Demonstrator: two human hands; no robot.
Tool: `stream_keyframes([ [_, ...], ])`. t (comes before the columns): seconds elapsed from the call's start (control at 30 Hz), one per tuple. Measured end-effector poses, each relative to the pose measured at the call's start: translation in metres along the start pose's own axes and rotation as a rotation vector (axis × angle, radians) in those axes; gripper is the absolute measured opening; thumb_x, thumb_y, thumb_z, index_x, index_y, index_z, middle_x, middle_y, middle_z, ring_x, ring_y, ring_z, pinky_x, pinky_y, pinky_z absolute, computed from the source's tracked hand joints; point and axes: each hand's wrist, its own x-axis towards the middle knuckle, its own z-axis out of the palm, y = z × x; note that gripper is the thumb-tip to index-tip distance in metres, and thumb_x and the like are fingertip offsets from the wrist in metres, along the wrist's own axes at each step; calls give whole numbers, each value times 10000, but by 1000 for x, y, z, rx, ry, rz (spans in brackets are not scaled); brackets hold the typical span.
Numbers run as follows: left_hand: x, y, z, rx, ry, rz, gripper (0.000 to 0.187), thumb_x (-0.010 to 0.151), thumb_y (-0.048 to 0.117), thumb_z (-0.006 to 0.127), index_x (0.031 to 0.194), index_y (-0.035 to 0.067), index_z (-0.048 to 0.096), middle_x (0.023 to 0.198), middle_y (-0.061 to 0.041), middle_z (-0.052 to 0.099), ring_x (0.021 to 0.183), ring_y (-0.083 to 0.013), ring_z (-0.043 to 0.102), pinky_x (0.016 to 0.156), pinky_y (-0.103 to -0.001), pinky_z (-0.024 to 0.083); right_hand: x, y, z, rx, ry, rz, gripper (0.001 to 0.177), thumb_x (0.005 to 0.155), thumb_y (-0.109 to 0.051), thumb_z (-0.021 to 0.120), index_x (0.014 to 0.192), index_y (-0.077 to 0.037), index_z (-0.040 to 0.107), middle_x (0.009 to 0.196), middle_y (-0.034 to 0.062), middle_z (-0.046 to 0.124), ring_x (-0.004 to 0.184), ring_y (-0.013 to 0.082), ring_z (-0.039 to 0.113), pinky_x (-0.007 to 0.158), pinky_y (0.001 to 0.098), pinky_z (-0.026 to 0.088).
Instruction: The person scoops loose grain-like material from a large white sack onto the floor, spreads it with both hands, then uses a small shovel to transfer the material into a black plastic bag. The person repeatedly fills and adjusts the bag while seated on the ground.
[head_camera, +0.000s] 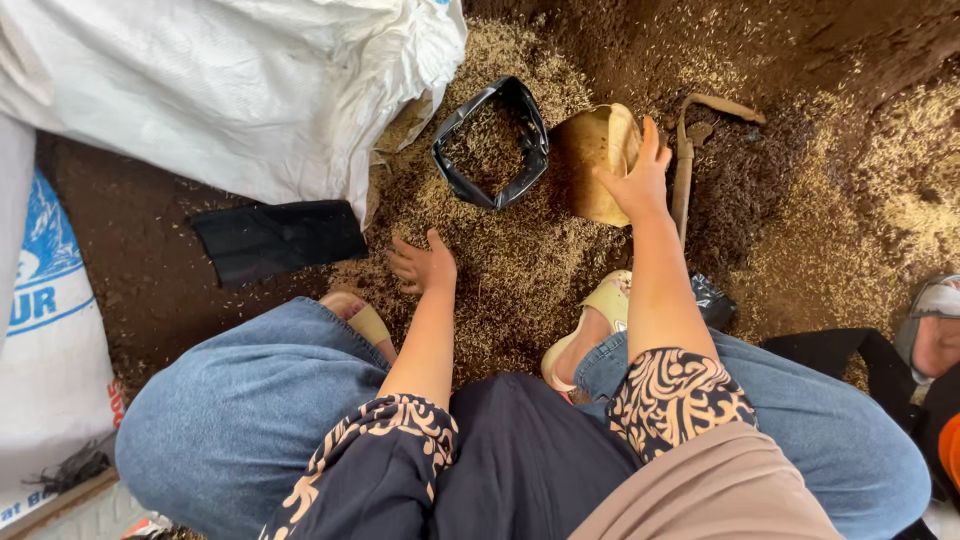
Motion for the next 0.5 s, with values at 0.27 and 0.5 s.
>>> stream_keyframes([
  [0.27,-14,-15,8,-157,-178,-281,940,972,663,481,1630,325,-100,1704,-132,-212,1552,-469,-92,1221,-644,160,-57,13,-16,-150,-135,304,988,813,-195,728,1656,-220,214,1584,269,415,1405,431,491,1149,531,445],
  [0.5,-64,30,-3,-420,-359,-429,924,995,613,443,1627,275,-141,1702,-105,-196,1546,-493,-69,1206,-647,264,-82,55,42,114,-115,375,1051,763,-12,643,1636,-150,75,1582,307,302,1411,461,372,1146,555,358],
])
